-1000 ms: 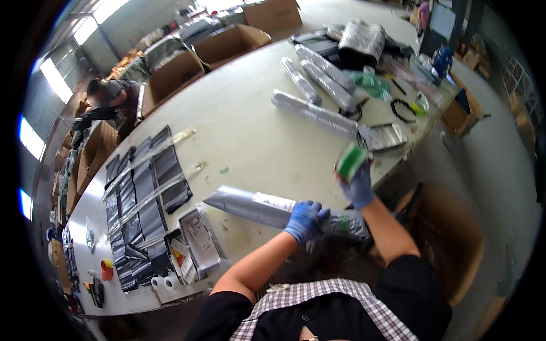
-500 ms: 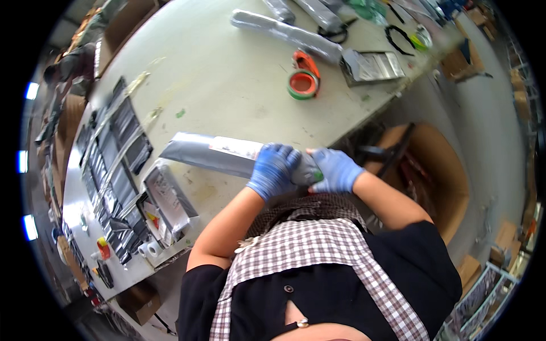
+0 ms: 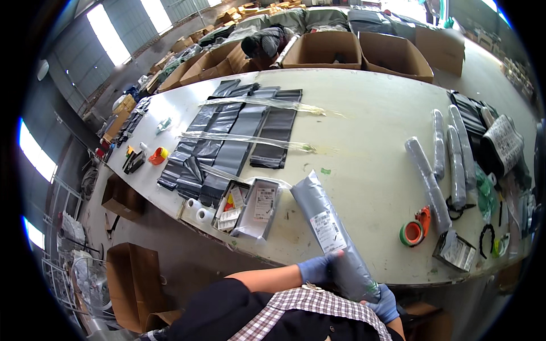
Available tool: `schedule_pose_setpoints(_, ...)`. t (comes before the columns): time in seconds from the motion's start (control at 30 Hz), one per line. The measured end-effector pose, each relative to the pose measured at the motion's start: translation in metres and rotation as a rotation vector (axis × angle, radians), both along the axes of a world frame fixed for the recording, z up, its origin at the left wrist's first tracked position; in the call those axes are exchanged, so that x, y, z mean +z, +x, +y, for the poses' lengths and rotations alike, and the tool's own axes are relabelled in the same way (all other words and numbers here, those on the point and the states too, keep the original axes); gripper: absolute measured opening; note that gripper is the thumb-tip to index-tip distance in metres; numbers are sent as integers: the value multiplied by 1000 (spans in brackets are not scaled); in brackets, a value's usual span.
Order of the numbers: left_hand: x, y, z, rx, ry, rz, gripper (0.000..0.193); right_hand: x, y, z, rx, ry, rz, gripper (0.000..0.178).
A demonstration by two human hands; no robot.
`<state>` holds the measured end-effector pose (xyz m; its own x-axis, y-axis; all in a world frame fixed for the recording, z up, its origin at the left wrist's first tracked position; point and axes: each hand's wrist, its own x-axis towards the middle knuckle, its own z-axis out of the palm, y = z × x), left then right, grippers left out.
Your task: The person places cylindrical objects into gray plastic sleeves one by one, applies a white adhesive label to each sleeve, and uses a tape dispenser to seal the end of the packaging.
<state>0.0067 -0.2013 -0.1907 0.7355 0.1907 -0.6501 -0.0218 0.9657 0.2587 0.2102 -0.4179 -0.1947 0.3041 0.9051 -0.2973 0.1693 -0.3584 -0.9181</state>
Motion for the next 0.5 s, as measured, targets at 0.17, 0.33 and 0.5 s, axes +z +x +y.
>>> schedule_pose_setpoints(0.17,-11,0,17,-10,377,-80,73,-27,-7,2,49,162,-378,75)
schedule_pose_setpoints(0.33,10,-53,95,183,820,-195,75,-16,-60,88,-79,213,-137,80)
schedule_pose_setpoints(0.5,170,-192,365,623,1455,114,53,160,-164,464,343,511,563,65)
